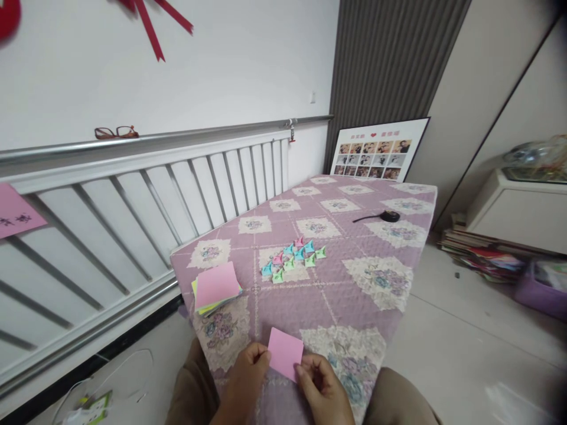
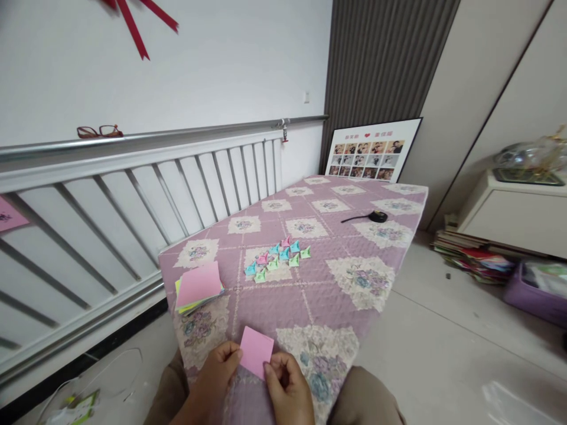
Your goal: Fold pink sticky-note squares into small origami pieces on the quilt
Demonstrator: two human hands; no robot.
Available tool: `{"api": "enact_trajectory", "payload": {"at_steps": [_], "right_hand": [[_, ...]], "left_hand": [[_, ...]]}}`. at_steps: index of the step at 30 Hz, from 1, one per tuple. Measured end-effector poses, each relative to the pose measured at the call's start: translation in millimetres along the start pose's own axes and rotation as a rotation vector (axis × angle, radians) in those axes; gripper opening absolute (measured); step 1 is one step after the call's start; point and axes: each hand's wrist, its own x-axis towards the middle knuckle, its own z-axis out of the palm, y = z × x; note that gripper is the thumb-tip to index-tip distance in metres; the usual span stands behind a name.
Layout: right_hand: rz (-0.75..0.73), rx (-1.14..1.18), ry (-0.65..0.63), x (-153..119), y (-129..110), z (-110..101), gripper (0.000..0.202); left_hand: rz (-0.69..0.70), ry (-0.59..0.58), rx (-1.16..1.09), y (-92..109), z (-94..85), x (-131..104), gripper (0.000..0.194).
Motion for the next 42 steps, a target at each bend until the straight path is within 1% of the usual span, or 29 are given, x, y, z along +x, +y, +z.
{"api": "enact_trajectory", "payload": {"at_steps": [3, 6, 10, 14, 16, 18, 19, 21, 23, 24, 26, 28, 30, 32, 35, 37, 40, 42], "right_hand": [[0.003, -0.002, -0.011, -0.2, 0.5, 0.8, 0.029], [-0.041, -0.055, -0.006, -0.8, 1.8, 2.9, 0.026], [-0.174, -0.21, 0.024, -4.0, -0.7, 5.3, 0.024], [-0.316, -0.394, -0.013, -7.3, -6.1, 5.4, 0.015], [-0.391, -0.449, -0.029, -7.7, -6.5, 4.5, 0.016], [-0.45, -0.488, -0.01, -6.9, -4.9, 2.5, 0.02], [-0.475, -0.511, 0.01, -6.3, -3.8, 1.0, 0.022], [-0.525, -0.577, 0.057, -5.0, -1.6, -2.7, 0.022], [-0.585, -0.667, 0.08, -4.5, -0.5, -6.4, 0.021], [-0.616, -0.717, 0.084, -4.8, -0.7, -7.7, 0.02], [-0.665, -0.813, 0.083, -6.5, -2.3, -8.9, 0.02], [-0.697, -0.886, 0.081, -9.2, -5.4, -8.0, 0.021], [-0.711, -0.93, 0.07, -11.9, -8.8, -6.1, 0.022], [-0.71, -0.951, 0.055, -13.9, -11.1, -4.4, 0.022], [-0.699, -0.971, 0.038, -16.2, -9.7, -5.1, 0.018], [-0.683, -1.0, 0.037, -17.7, -5.5, -8.5, 0.02], [-0.662, -1.052, 0.03, -21.0, 2.1, -15.9, 0.029], [-0.652, -1.072, 0.021, -23.5, 4.3, -19.6, 0.03]], "left_hand": [[-0.012, -0.004, -0.003, -0.1, -0.1, 0.0, 0.025], [0.001, -0.027, -0.041, 0.3, 0.3, -0.5, 0.022], [-0.002, -0.042, -0.082, 1.2, 1.9, -0.6, 0.02], [-0.034, -0.046, -0.084, 2.3, 1.8, -1.4, 0.022], [-0.015, -0.062, -0.077, 4.5, 0.4, -2.9, 0.022], [0.028, -0.064, -0.095, 7.4, -1.0, -5.8, 0.022], [0.05, -0.043, -0.105, 8.4, -1.2, -8.1, 0.026], [0.083, 0.051, -0.089, 7.8, -0.2, -14.1, 0.039], [0.126, 0.175, -0.001, 2.4, 3.3, -22.0, 0.047], [0.17, 0.226, 0.059, -1.7, 5.8, -26.4, 0.048], [0.333, 0.304, 0.186, -10.3, 11.2, -34.9, 0.048], [0.537, 0.329, 0.318, -15.4, 15.2, -41.6, 0.045], [0.686, 0.314, 0.441, -14.0, 16.4, -45.4, 0.041], [0.743, 0.274, 0.531, -7.1, 15.0, -46.7, 0.037], [0.711, 0.16, 0.567, 4.8, 11.1, -46.4, 0.03], [0.692, 0.102, 0.553, 8.3, 9.0, -46.4, 0.03], [0.709, 0.075, 0.539, 5.3, 6.2, -46.9, 0.031], [0.712, 0.059, 0.54, 0.4, 3.2, -47.6, 0.031]]}}
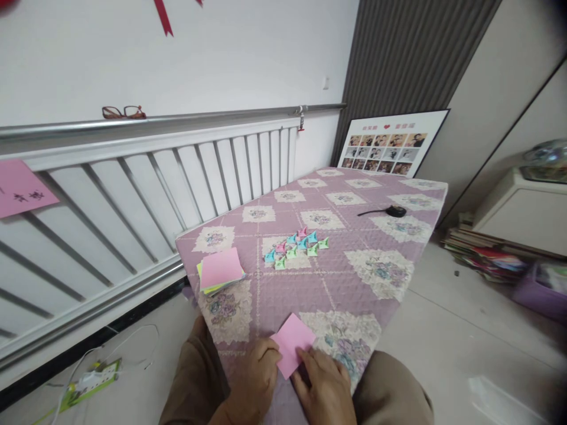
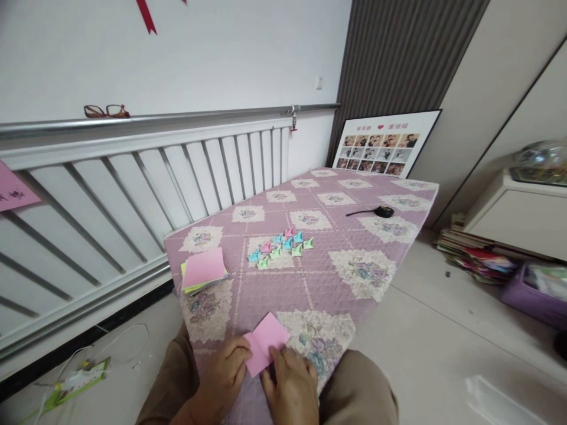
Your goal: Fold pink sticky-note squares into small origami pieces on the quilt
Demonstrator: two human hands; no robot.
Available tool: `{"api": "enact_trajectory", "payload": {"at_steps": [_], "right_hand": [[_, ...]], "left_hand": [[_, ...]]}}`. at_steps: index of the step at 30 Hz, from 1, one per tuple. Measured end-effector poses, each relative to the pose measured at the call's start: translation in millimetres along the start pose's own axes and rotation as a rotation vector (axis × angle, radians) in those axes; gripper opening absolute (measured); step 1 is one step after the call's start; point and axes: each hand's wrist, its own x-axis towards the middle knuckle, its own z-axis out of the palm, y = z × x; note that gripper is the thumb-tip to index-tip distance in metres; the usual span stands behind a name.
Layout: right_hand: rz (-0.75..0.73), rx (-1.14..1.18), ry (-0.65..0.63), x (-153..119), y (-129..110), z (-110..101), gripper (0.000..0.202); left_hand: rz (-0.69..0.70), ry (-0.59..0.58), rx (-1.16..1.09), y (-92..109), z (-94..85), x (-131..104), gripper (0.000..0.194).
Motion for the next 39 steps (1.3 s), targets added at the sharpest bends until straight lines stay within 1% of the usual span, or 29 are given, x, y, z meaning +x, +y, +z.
{"api": "enact_trajectory", "payload": {"at_steps": [3, 5, 7, 10, 13, 16, 20, 25, 28, 34, 39], "right_hand": [[0.016, -0.005, -0.039, -1.1, -2.7, -4.9, 0.031], [0.03, -0.019, -0.068, 1.1, -8.0, -9.1, 0.031], [0.019, -0.061, -0.072, 4.2, -14.3, -12.0, 0.029], [-0.084, -0.123, -0.053, 8.2, -22.2, -11.7, 0.027], [-0.213, -0.098, -0.068, 10.9, -26.1, -7.1, 0.03], [-0.266, -0.063, -0.095, 12.4, -26.1, -2.2, 0.037], [-0.224, -0.047, -0.137, 14.5, -25.2, -0.1, 0.041], [-0.161, 0.022, -0.17, 17.1, -26.8, 0.1, 0.036], [-0.143, 0.051, -0.168, 18.6, -28.0, 0.4, 0.034], [-0.05, 0.12, -0.177, 22.8, -30.1, 0.8, 0.014], [-0.038, 0.106, -0.207, 22.1, -29.4, 0.9, 0.008]], "left_hand": [[-0.01, -0.02, 0.017, -7.1, -3.3, -6.6, 0.033], [-0.01, -0.035, 0.038, -11.1, -6.8, -10.8, 0.033], [-0.012, -0.04, 0.062, -14.0, -10.3, -14.8, 0.033], [-0.015, -0.022, 0.089, -16.9, -13.6, -20.0, 0.032], [0.003, 0.02, 0.09, -19.9, -14.6, -23.6, 0.032], [0.019, 0.051, 0.106, -23.6, -15.5, -24.6, 0.03], [-0.007, 0.069, 0.12, -26.0, -18.9, -23.7, 0.028], [-0.065, -0.005, 0.08, -22.6, -23.4, -23.9, 0.03], [-0.126, 0.004, 0.079, -22.8, -24.9, -24.0, 0.024], [-0.184, -0.02, 0.065, -30.1, -30.6, -19.2, 0.018], [-0.277, -0.047, 0.046, -32.2, -35.0, -12.3, 0.015]]}}
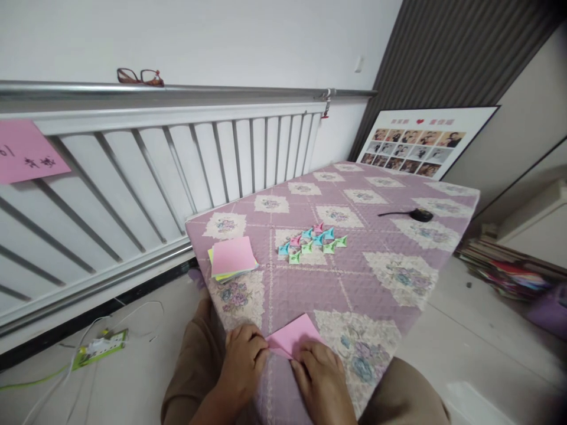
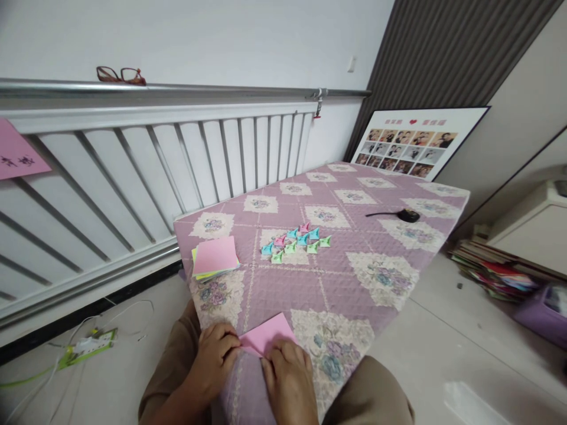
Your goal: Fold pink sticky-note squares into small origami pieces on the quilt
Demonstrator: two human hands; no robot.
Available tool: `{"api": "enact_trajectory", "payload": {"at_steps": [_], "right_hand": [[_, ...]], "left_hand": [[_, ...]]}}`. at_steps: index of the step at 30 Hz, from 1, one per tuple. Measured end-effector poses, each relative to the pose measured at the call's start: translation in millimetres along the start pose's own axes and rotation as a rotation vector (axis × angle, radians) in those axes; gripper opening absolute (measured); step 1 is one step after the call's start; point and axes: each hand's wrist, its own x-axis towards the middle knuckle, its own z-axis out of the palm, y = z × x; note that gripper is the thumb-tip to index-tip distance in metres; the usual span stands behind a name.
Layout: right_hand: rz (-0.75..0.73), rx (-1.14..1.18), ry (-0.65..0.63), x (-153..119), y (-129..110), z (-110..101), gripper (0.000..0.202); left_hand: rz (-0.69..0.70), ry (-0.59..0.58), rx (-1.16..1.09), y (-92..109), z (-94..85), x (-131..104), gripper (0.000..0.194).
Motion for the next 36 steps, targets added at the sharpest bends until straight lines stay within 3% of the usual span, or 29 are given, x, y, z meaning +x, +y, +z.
{"api": "enact_trajectory", "payload": {"at_steps": [15, 22, 36], "right_hand": [[0.115, -0.111, 0.083, 11.7, -6.9, 6.7, 0.021], [0.145, -0.158, 0.045, 13.3, -7.2, 6.8, 0.018], [0.192, -0.144, 0.032, 19.1, -8.9, 6.5, 0.021]], "left_hand": [[-0.087, -0.062, 0.018, 0.3, -7.2, 14.8, 0.013], [-0.148, -0.081, 0.076, 0.2, -5.7, 20.3, 0.016], [-0.138, -0.22, 0.229, 3.3, -14.5, 36.1, 0.017]]}}
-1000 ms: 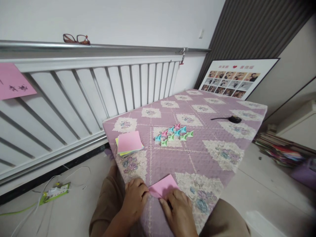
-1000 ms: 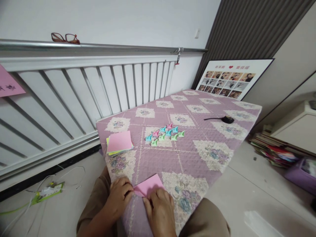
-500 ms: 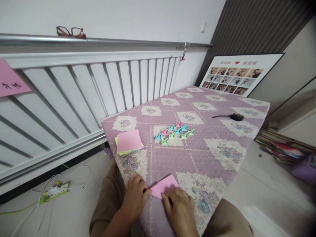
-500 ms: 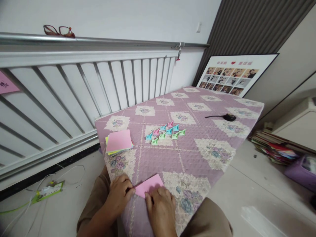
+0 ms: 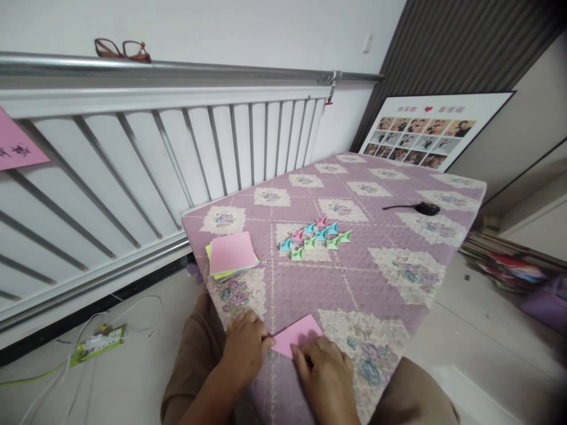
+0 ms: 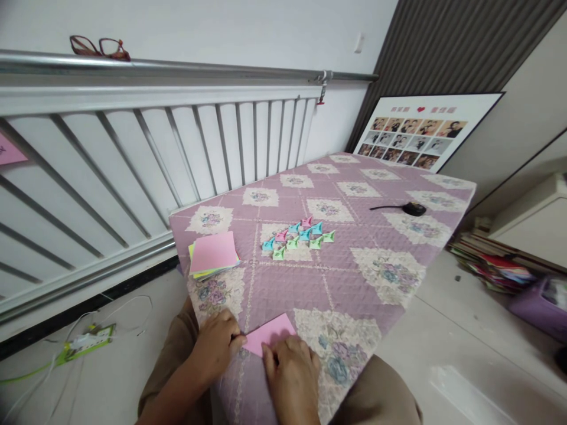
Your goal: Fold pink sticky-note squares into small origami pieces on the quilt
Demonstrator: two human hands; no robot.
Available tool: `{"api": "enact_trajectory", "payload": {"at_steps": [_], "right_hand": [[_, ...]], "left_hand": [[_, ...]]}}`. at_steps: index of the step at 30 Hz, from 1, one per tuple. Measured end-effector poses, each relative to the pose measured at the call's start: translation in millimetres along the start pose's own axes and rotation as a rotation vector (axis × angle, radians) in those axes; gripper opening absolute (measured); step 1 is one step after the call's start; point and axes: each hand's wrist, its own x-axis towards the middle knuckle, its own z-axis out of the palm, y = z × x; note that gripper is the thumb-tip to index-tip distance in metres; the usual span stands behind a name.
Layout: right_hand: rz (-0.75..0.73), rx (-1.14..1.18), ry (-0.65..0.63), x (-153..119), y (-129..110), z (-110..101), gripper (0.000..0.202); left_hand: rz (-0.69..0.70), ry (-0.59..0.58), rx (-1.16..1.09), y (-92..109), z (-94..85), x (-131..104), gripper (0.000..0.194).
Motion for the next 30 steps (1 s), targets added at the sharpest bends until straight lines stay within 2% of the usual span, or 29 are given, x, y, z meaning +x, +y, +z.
{"api": "enact_trajectory", "payload": {"at_steps": [12, 22, 30], "right_hand": [[0.02, -0.017, -0.016, 1.4, -1.2, -0.2, 0.02], [0.043, -0.051, -0.052, 2.7, -4.4, -3.0, 0.021], [0.035, -0.065, -0.034, 3.3, -6.4, -3.7, 0.022]], "left_hand": [[0.02, -0.029, 0.05, 0.1, -2.1, 4.5, 0.017], [0.002, -0.1, 0.065, 1.4, -5.3, 7.1, 0.022], [0.021, -0.069, 0.088, 1.3, -3.1, 5.9, 0.021]]}}
